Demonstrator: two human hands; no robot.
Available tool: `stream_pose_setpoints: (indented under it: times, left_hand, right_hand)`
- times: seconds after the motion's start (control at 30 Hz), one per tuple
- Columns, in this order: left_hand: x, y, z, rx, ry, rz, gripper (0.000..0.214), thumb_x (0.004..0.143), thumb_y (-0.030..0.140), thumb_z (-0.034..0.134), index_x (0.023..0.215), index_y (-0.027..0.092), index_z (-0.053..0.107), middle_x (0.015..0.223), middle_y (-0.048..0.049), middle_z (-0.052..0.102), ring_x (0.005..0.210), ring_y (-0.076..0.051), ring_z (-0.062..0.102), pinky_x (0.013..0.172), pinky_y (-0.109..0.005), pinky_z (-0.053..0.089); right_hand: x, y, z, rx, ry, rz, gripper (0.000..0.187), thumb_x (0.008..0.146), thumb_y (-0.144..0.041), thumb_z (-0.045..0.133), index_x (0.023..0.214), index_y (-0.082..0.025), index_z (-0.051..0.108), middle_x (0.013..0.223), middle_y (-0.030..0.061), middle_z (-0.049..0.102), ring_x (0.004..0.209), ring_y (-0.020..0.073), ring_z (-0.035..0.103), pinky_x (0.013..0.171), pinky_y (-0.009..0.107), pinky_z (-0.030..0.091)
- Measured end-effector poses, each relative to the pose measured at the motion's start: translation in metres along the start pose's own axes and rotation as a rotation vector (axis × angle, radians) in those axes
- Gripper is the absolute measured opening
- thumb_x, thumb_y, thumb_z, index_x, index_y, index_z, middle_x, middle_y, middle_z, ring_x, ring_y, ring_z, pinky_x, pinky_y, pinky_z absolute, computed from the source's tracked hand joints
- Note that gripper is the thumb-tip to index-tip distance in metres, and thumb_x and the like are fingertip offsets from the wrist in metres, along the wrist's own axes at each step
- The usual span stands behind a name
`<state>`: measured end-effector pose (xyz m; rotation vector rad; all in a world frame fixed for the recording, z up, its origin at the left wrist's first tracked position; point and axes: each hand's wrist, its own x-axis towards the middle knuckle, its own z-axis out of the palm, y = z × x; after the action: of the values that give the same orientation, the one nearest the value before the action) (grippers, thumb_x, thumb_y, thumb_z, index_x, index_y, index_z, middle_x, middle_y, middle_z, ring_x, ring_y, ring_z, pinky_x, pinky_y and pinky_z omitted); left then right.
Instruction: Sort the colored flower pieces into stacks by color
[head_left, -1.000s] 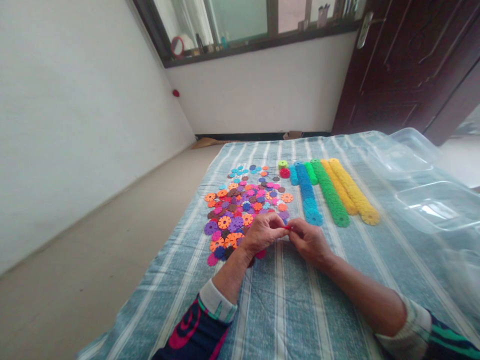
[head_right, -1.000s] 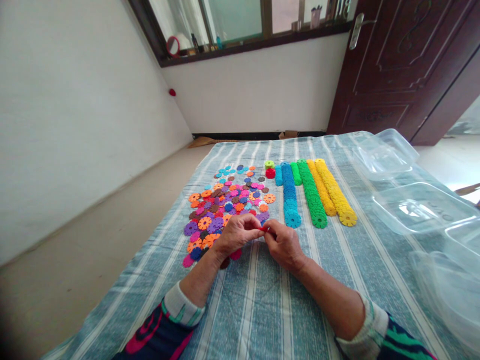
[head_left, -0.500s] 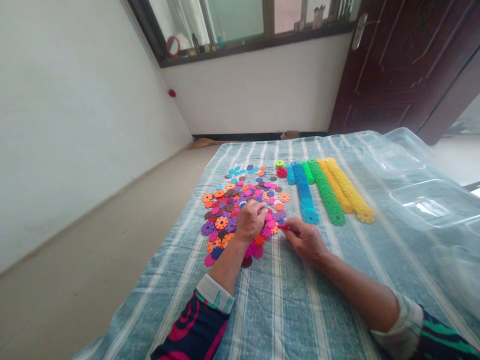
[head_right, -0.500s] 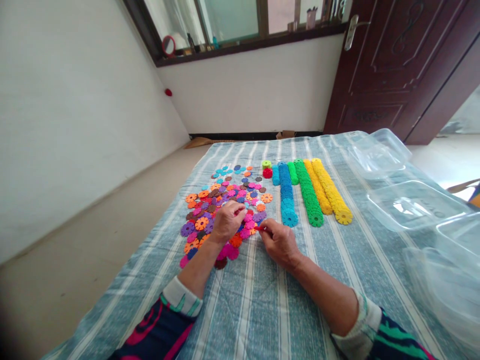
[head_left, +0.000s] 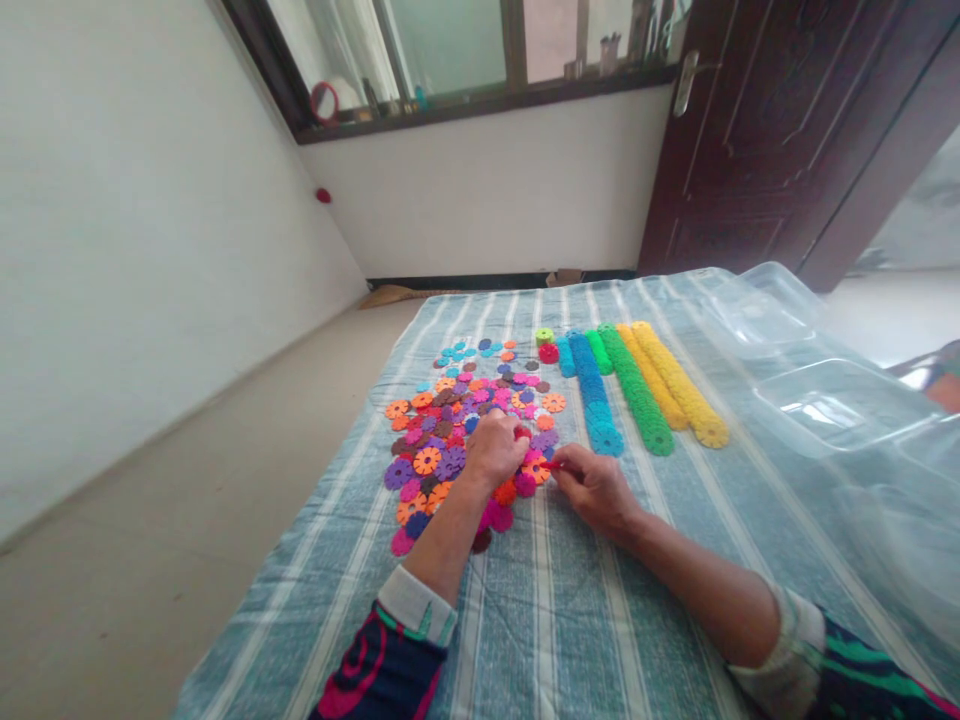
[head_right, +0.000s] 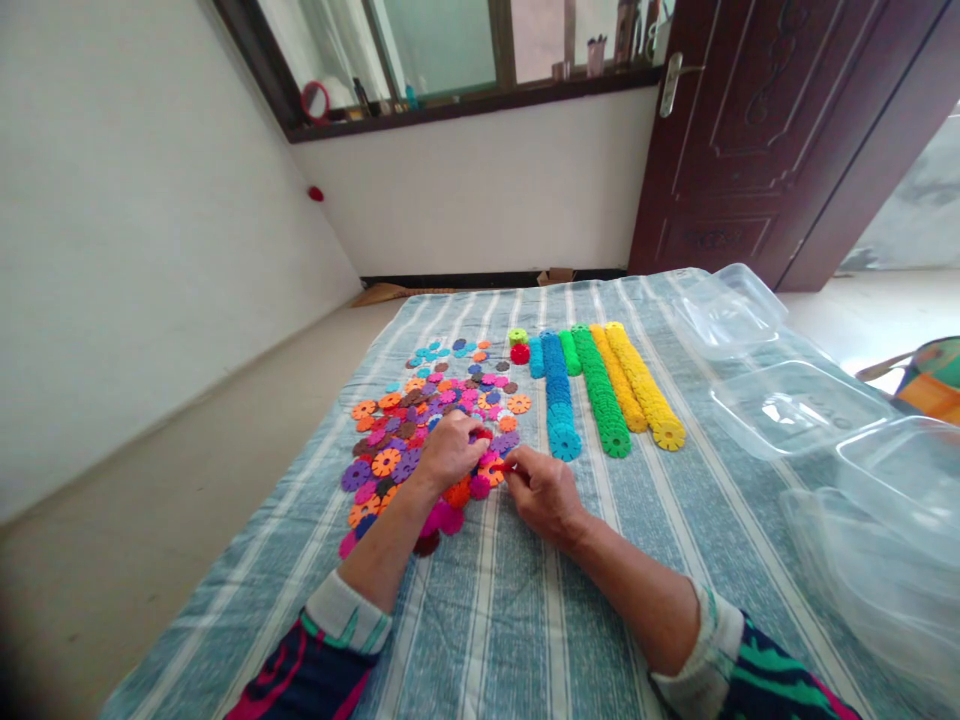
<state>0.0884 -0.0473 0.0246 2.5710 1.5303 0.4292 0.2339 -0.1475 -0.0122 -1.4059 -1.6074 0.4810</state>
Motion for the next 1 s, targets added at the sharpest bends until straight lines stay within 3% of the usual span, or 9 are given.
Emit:
stream_pose_setpoints:
  times: [0.23, 0.43, 0.67, 1.0]
  left_hand:
    - [0.000, -0.001, -0.002, -0.195, 0.072, -0.048, 0.007, 0.064, 0.012, 0.059, 0.068, 0.018, 0.061, 0.070, 0.0007, 0.057, 0.066, -0.012, 0.053, 0.062, -0.023, 0.040]
    - [-0.002, -0.002, -0.006, -0.494, 0.113, -0.015, 0.008, 0.068, 0.016, 0.058, 0.060, 0.017, 0.058, 0.059, 0.0033, 0.055, 0.059, -0.010, 0.050, 0.058, -0.022, 0.039]
    - [-0.016, 0.014, -0.018, -1.003, -0.138, -0.023, 0.010, 0.067, 0.024, 0.067, 0.068, 0.014, 0.063, 0.064, 0.0008, 0.062, 0.061, -0.010, 0.055, 0.060, -0.023, 0.044]
    - [-0.026, 0.015, -0.020, -1.098, -0.184, -0.103, 0.011, 0.067, 0.023, 0.069, 0.070, 0.013, 0.067, 0.062, 0.0000, 0.063, 0.059, -0.010, 0.057, 0.059, -0.023, 0.045]
  right_hand:
    - [0.000, 0.000, 0.000, 0.004, -0.002, -0.002, 0.012, 0.080, -0.019, 0.051, 0.077, -0.021, 0.062, 0.063, -0.0019, 0.059, 0.057, 0.0119, 0.052, 0.055, 0.020, 0.037]
    - [0.001, -0.001, 0.000, 0.018, 0.001, 0.017, 0.012, 0.079, -0.021, 0.051, 0.077, -0.020, 0.062, 0.060, -0.0021, 0.057, 0.056, 0.0121, 0.052, 0.054, 0.021, 0.036]
    - [0.002, -0.001, -0.001, 0.098, 0.026, 0.063, 0.012, 0.079, -0.023, 0.052, 0.079, -0.020, 0.063, 0.057, -0.0033, 0.056, 0.053, 0.0116, 0.050, 0.052, 0.021, 0.036]
    - [0.003, -0.001, 0.000, 0.187, 0.039, 0.124, 0.012, 0.080, -0.026, 0.052, 0.083, -0.018, 0.060, 0.064, -0.0016, 0.061, 0.056, 0.0121, 0.052, 0.055, 0.022, 0.038]
